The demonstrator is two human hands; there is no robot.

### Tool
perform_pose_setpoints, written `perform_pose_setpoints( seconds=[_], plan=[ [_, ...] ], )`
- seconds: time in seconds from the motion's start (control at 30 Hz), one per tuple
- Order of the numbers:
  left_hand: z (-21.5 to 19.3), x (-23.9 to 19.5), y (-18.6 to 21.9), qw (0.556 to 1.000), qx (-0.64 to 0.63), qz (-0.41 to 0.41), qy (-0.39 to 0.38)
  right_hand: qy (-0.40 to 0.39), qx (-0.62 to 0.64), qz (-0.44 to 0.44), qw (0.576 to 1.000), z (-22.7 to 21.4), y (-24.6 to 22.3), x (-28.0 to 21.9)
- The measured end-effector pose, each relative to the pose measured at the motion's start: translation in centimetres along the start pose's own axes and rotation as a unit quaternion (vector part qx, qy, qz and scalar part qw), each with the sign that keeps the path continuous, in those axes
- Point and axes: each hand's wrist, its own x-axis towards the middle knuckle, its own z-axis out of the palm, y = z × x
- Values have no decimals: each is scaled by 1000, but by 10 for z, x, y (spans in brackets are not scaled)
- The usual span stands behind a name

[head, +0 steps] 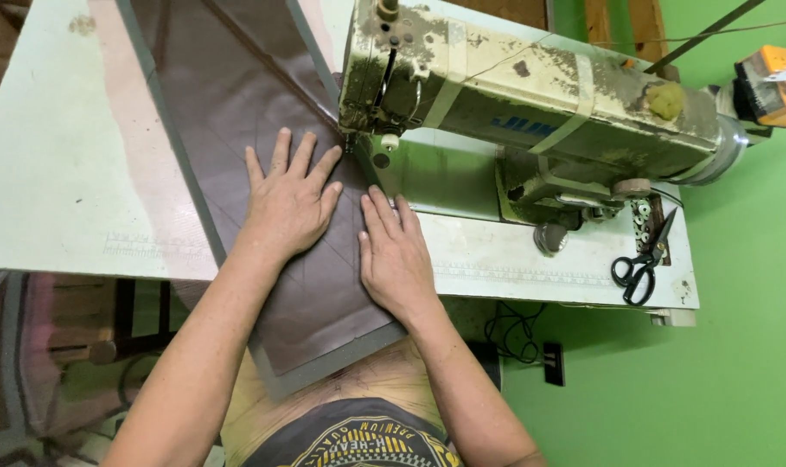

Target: Preparing and aligning a piece of quilted brown material on an industrial sewing machine table.

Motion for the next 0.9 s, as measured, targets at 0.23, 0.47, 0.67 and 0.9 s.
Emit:
perform_pose_setpoints(
  seconds=[0.23,0.47,0.67,0.9],
  plan=[
    [-2,-24,17,1000,26,-7,-16,13,9,12,1000,2,-3,-2],
    [-15,-25,16,999,17,-8,-45,5,18,16,1000,0,-9,-2],
    [-12,-22,12,999,16,0,-33,10,9,11,1000,2,-6,3],
    [-6,-6,0,999,17,15,-35,27,9,10,1000,10,-2,10]
  ],
)
